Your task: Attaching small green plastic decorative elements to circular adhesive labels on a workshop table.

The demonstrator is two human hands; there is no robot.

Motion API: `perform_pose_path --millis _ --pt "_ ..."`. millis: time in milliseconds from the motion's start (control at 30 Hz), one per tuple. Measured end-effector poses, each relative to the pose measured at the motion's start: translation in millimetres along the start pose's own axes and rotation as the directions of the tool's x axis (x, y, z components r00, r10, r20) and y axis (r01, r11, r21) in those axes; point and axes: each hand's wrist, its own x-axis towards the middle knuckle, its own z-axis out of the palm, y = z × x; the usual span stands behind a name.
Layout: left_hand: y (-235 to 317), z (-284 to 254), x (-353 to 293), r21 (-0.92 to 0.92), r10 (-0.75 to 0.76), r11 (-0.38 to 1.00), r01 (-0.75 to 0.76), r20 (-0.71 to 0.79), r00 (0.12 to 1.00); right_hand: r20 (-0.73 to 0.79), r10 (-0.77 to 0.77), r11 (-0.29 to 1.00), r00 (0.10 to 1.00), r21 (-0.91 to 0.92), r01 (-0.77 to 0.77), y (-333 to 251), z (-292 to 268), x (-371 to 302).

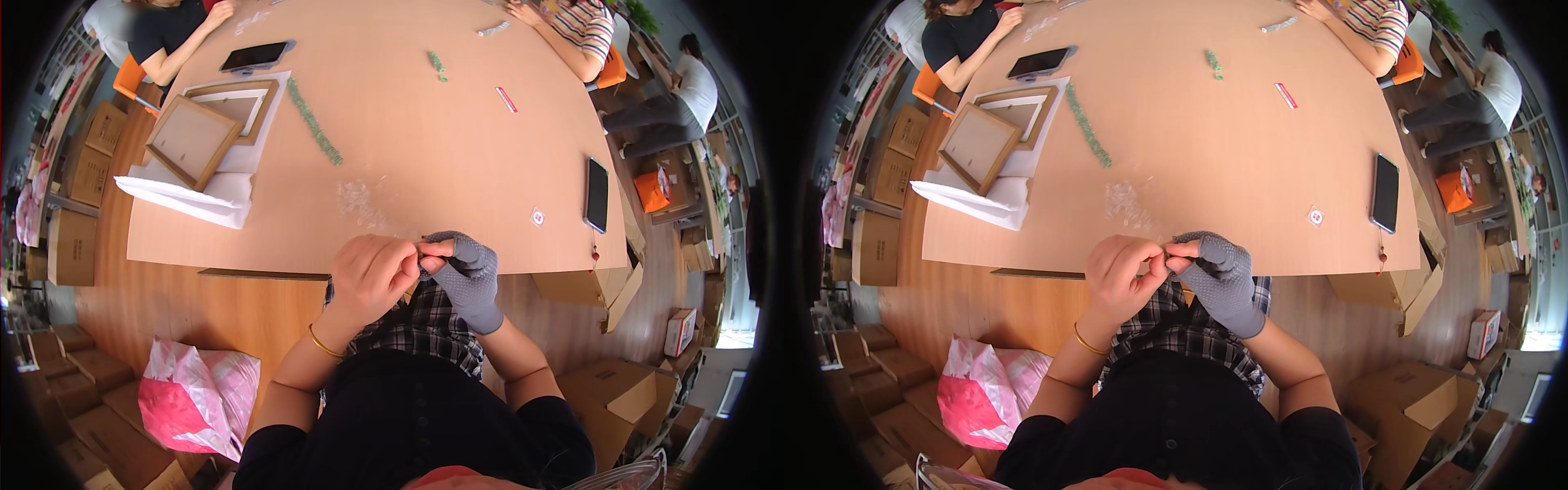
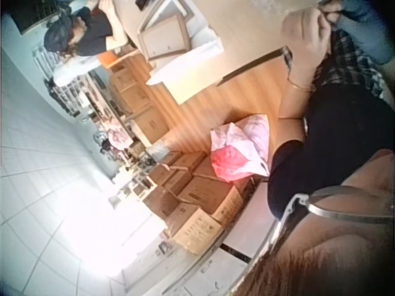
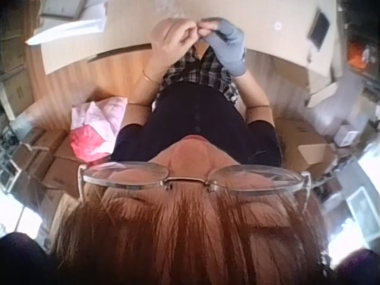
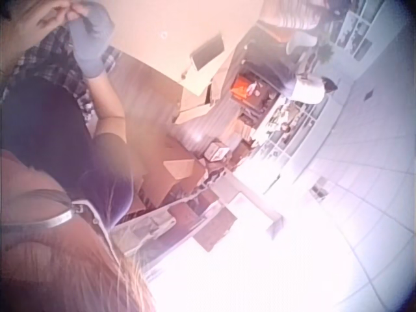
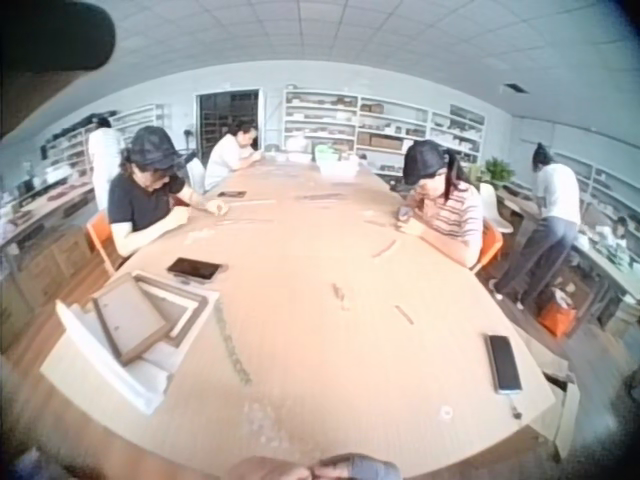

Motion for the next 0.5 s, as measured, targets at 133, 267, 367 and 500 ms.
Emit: perform_pose_path --millis 133,267,367,500 --pt "-1.6 -1.1 2.3 -0.063 -0.022 0.998 0.024 0.037 0.999 0.041 0.239 0.892 0.97 0.385 -0.236 6.4 -0.6 -2.1" --pt "-1.7 1.9 -0.2 -0.109 -0.023 0.994 0.028 0.051 0.998 0.135 0.352 0.663 0.926 0.663 -0.348 13.8 -1.5 -2.9" --pt "-2.6 -1.0 -1.9 -0.133 -0.049 0.989 0.06 0.089 0.995 0.19 0.41 0.546 0.892 0.732 -0.407 17.6 -1.2 -1.4" --pt "-2.4 -0.7 -8.0 -0.182 -0.059 0.98 0.082 0.127 0.99 0.214 0.443 0.445 0.871 0.791 -0.421 18.7 3.3 5.3"
